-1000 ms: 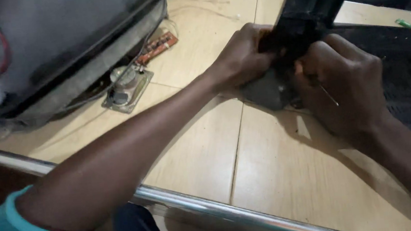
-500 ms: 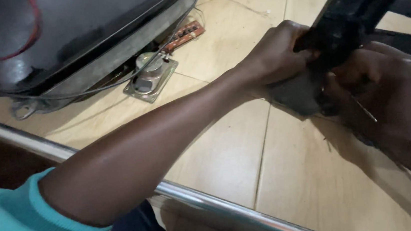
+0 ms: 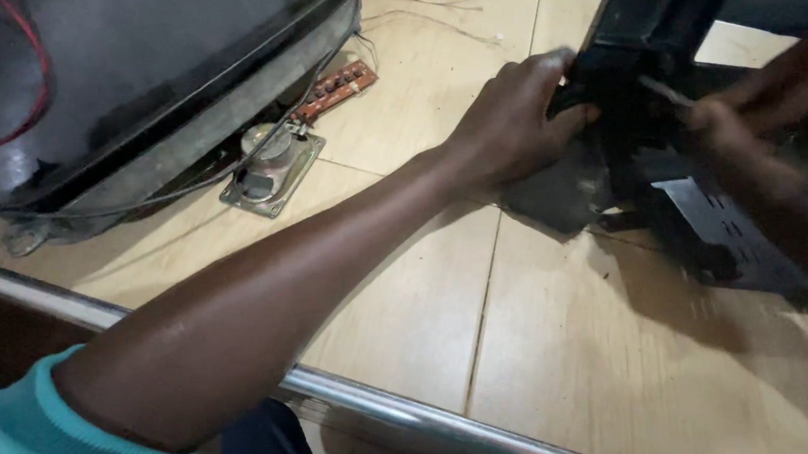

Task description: Repairing the plastic casing of an electronic device using a small prying tool

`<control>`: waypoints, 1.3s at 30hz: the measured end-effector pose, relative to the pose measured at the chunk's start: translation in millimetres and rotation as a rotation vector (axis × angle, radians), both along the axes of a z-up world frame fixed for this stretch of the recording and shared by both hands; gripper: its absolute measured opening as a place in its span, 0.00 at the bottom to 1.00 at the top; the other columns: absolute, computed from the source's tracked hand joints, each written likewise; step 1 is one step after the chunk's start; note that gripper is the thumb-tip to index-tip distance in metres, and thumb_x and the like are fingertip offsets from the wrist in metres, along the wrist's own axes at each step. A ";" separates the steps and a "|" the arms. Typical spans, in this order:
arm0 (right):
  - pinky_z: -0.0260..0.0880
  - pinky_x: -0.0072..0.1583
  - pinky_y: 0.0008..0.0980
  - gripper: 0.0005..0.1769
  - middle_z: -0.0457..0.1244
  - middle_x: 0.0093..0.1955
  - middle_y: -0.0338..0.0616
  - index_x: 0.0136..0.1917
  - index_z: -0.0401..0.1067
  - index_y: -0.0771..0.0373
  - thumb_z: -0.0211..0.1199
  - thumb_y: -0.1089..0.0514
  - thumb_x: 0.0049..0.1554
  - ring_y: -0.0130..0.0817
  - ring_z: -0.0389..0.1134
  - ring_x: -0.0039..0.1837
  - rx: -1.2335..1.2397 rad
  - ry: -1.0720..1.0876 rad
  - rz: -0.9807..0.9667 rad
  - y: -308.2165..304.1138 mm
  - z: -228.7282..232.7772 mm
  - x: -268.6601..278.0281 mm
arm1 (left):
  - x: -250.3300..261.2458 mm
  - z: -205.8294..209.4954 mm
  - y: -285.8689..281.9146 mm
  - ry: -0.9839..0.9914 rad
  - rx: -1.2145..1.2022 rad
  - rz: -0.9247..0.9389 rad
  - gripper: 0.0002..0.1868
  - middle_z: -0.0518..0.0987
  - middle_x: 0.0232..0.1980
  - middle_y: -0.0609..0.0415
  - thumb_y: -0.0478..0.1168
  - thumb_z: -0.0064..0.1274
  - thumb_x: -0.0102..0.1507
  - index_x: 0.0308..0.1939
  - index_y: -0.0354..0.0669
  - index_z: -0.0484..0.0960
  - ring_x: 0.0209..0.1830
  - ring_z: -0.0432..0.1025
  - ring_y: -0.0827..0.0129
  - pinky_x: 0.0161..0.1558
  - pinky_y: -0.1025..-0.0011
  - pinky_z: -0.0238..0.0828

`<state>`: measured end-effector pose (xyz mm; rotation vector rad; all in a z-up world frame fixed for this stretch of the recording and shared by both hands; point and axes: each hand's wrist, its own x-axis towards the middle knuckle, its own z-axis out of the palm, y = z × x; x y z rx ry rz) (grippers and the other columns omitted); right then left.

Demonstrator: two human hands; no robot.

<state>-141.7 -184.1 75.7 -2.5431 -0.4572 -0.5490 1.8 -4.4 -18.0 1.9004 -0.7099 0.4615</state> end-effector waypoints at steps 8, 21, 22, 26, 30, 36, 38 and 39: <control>0.71 0.49 0.28 0.12 0.71 0.44 0.46 0.36 0.69 0.62 0.61 0.55 0.60 0.32 0.74 0.46 0.203 0.031 0.580 -74.3 -46.2 109.2 | 1.2 5.0 -1.1 -0.279 0.206 0.056 0.19 0.79 0.29 0.50 0.47 0.51 0.62 0.47 0.46 0.60 0.28 0.75 0.43 0.28 0.53 0.59; 0.72 0.43 0.23 0.17 0.66 0.40 0.46 0.38 0.61 0.58 0.67 0.66 0.61 0.29 0.68 0.37 0.817 0.023 0.401 -47.7 -52.1 67.3 | -3.8 26.2 1.2 -0.016 0.118 -0.229 0.13 0.79 0.41 0.54 0.36 0.55 0.59 0.47 0.44 0.75 0.40 0.72 0.69 0.38 0.71 0.68; 0.72 0.43 0.23 0.17 0.66 0.40 0.46 0.38 0.61 0.58 0.67 0.66 0.61 0.29 0.68 0.37 0.819 0.021 0.396 -47.7 -53.4 67.1 | -0.5 21.3 -2.7 -0.017 0.121 -0.234 0.13 0.79 0.41 0.54 0.36 0.55 0.59 0.47 0.44 0.75 0.40 0.72 0.69 0.38 0.71 0.68; 0.73 0.42 0.23 0.16 0.67 0.39 0.48 0.37 0.61 0.59 0.67 0.67 0.59 0.30 0.68 0.37 0.862 0.009 0.419 -47.7 -52.1 68.7 | -4.3 28.3 -19.0 0.342 -0.051 -0.201 0.10 0.76 0.35 0.63 0.31 0.58 0.53 0.38 0.46 0.80 0.34 0.69 0.74 0.32 0.72 0.69; 0.74 0.45 0.26 0.14 0.67 0.39 0.48 0.38 0.63 0.60 0.67 0.66 0.60 0.32 0.70 0.39 0.836 0.041 0.406 -48.4 -47.1 62.6 | -7.5 37.1 -27.0 0.728 -0.097 -0.028 0.11 0.80 0.30 0.53 0.27 0.55 0.55 0.37 0.46 0.84 0.28 0.76 0.66 0.25 0.63 0.78; 0.75 0.43 0.26 0.14 0.67 0.39 0.49 0.37 0.63 0.60 0.68 0.67 0.58 0.32 0.70 0.37 0.893 0.035 0.436 -52.8 -54.6 72.8 | -17.3 31.1 -7.4 0.503 -0.027 -0.278 0.13 0.77 0.38 0.62 0.32 0.50 0.55 0.42 0.46 0.82 0.37 0.71 0.75 0.37 0.78 0.70; 0.77 0.42 0.25 0.14 0.68 0.39 0.49 0.37 0.64 0.62 0.69 0.66 0.57 0.32 0.70 0.37 0.920 0.044 0.428 -52.7 -57.8 76.8 | -10.2 23.8 -4.0 0.445 -0.011 -0.313 0.08 0.75 0.38 0.65 0.32 0.51 0.57 0.40 0.47 0.80 0.37 0.69 0.78 0.36 0.79 0.68; 0.78 0.42 0.24 0.13 0.68 0.39 0.49 0.36 0.65 0.63 0.70 0.65 0.56 0.31 0.70 0.38 0.944 0.054 0.422 -53.3 -59.0 78.9 | -6.1 20.5 -3.1 0.386 0.001 -0.346 0.05 0.73 0.38 0.68 0.32 0.53 0.60 0.37 0.47 0.78 0.37 0.68 0.81 0.36 0.79 0.67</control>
